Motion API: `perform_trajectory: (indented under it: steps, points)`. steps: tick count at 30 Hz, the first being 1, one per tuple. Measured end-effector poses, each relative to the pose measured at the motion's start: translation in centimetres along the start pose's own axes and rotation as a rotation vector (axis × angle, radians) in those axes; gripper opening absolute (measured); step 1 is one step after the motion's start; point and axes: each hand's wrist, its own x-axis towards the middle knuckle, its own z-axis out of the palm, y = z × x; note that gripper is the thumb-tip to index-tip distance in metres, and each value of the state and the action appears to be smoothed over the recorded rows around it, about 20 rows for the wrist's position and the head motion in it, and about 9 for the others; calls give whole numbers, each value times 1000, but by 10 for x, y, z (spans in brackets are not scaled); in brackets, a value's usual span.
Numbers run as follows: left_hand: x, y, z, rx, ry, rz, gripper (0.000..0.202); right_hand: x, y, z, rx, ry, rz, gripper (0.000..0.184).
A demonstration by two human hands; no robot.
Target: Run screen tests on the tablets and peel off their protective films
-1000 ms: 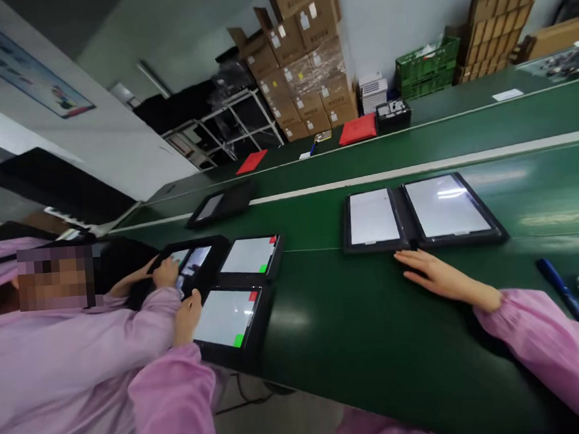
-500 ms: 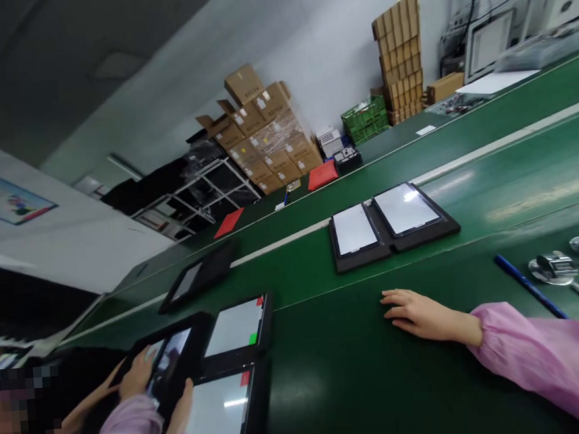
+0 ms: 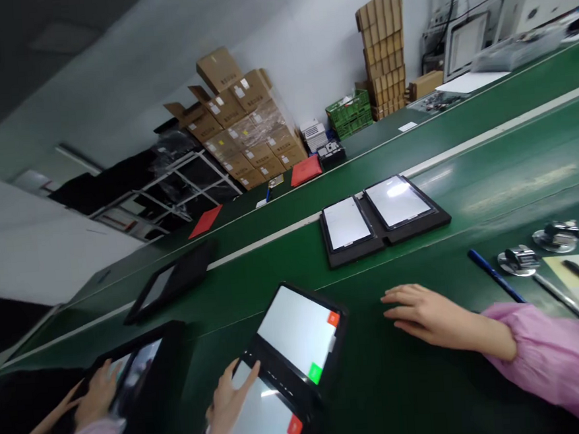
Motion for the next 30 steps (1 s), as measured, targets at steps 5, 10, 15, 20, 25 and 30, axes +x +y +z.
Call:
perform_trajectory:
  steps: [5,10,15,20,25,30]
  points:
    - [-23,76,42,-37,-264,200,79,-72,39,-66,-225,447,384,37]
    - [-34,173,67,-93,-211,527,79,-137,55,-90,-463,617,692,36]
    - [-34,232,72,-117,-202,626,81,-152,63,-77,-508,514,724,37]
    - [-40,216,67,-251,-44,716,70,-150,61,-76,-509,503,744,31]
    - [-89,190,63,-248,-23,911,50,-117,37,-79,-388,669,570,33]
    - [-172,195,69,-185,-140,1204,41,-44,49,-65,-105,290,366,29]
